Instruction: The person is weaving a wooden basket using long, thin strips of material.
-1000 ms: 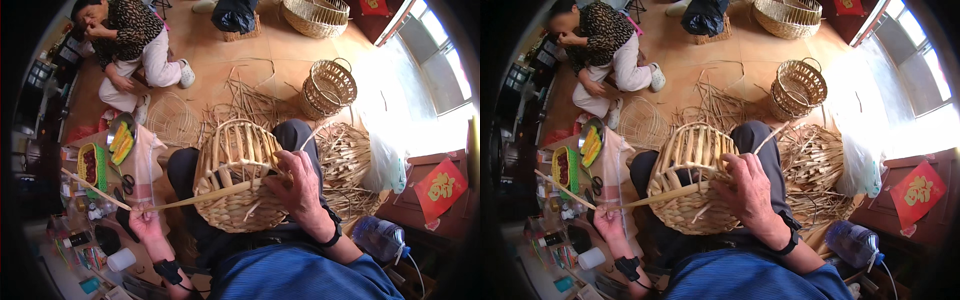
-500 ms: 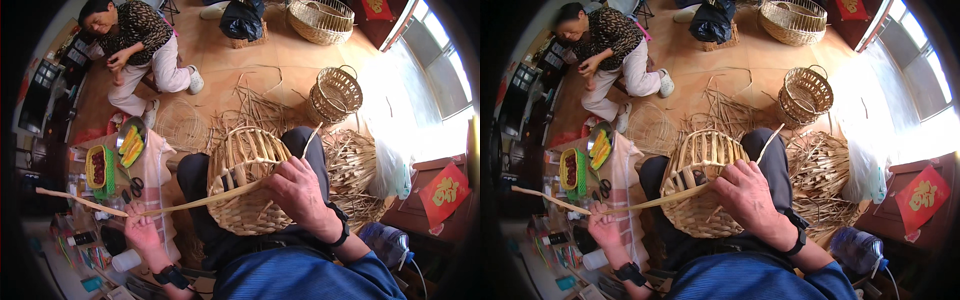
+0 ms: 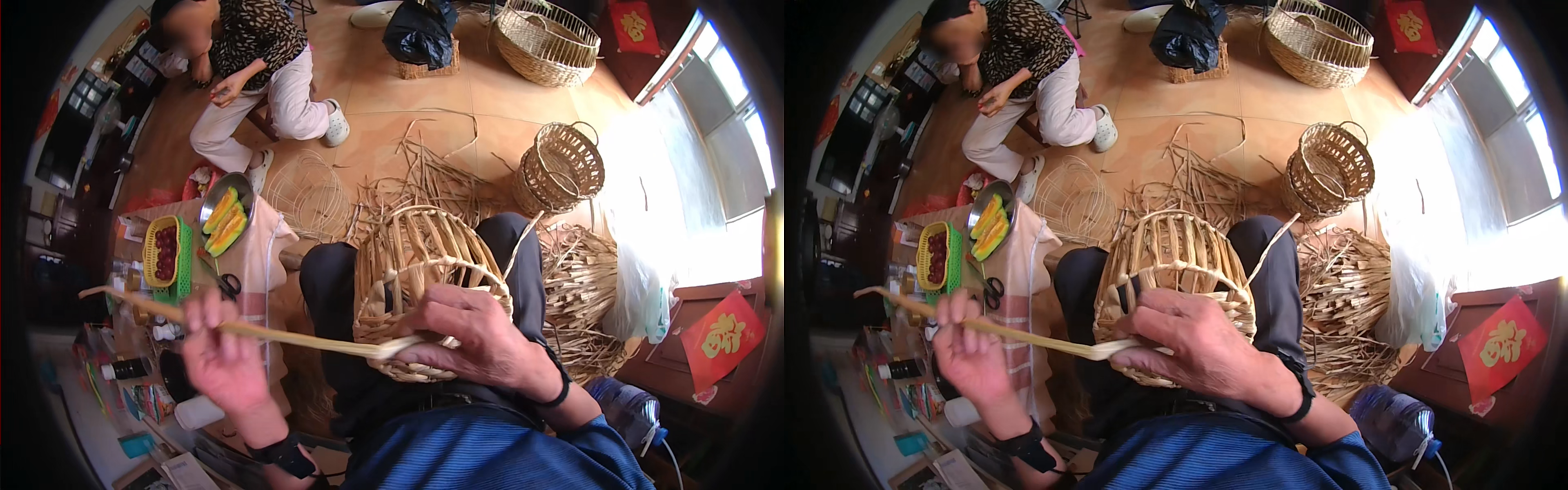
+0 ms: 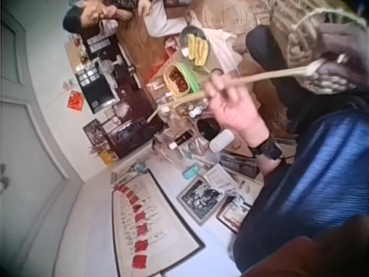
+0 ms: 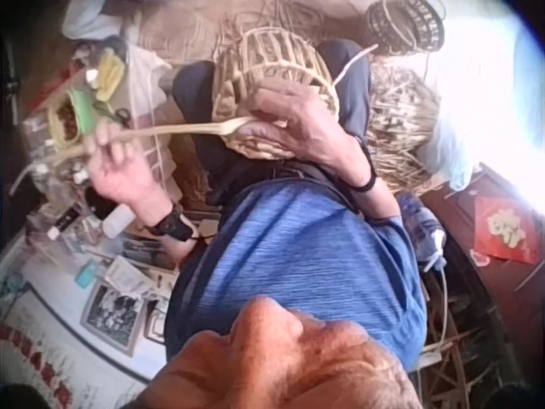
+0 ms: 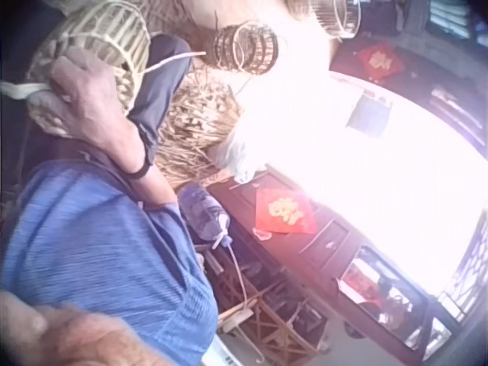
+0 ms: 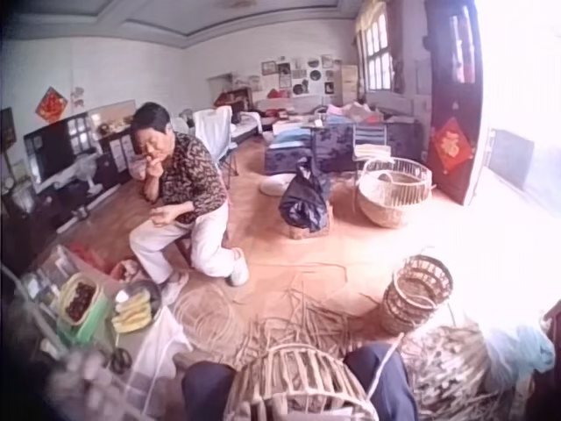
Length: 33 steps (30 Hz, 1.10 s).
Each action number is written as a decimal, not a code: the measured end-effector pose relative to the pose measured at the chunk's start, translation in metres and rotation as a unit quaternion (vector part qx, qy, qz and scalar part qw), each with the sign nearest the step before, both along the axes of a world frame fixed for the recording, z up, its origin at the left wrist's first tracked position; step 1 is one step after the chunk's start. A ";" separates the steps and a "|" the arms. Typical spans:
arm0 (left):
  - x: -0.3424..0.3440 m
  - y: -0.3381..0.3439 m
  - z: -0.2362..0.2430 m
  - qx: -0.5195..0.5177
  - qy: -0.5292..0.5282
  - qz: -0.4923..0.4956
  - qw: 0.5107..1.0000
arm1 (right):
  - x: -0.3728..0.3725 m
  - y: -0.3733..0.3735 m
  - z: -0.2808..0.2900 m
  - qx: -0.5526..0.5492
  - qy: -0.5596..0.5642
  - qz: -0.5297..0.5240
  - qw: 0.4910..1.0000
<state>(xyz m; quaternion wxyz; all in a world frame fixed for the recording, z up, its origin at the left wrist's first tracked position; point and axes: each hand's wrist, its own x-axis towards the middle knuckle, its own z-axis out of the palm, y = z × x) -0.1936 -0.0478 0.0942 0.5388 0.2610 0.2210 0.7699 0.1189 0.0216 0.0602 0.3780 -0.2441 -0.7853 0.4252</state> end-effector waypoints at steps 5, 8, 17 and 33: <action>0.066 0.032 -0.025 -0.111 0.125 0.004 0.986 | 0.048 -0.016 0.020 -0.117 -0.007 -0.050 0.992; 0.093 0.043 -0.044 -0.114 0.286 -0.047 0.950 | 0.065 -0.020 0.021 -0.107 -0.055 -0.046 0.992; 0.126 0.031 -0.035 -0.076 0.705 0.006 0.705 | 0.041 -0.030 -0.022 -0.103 -0.029 -0.293 0.950; 0.144 0.043 -0.079 -0.103 0.719 0.021 0.687 | -0.002 -0.020 -0.022 0.104 -0.290 -0.249 0.918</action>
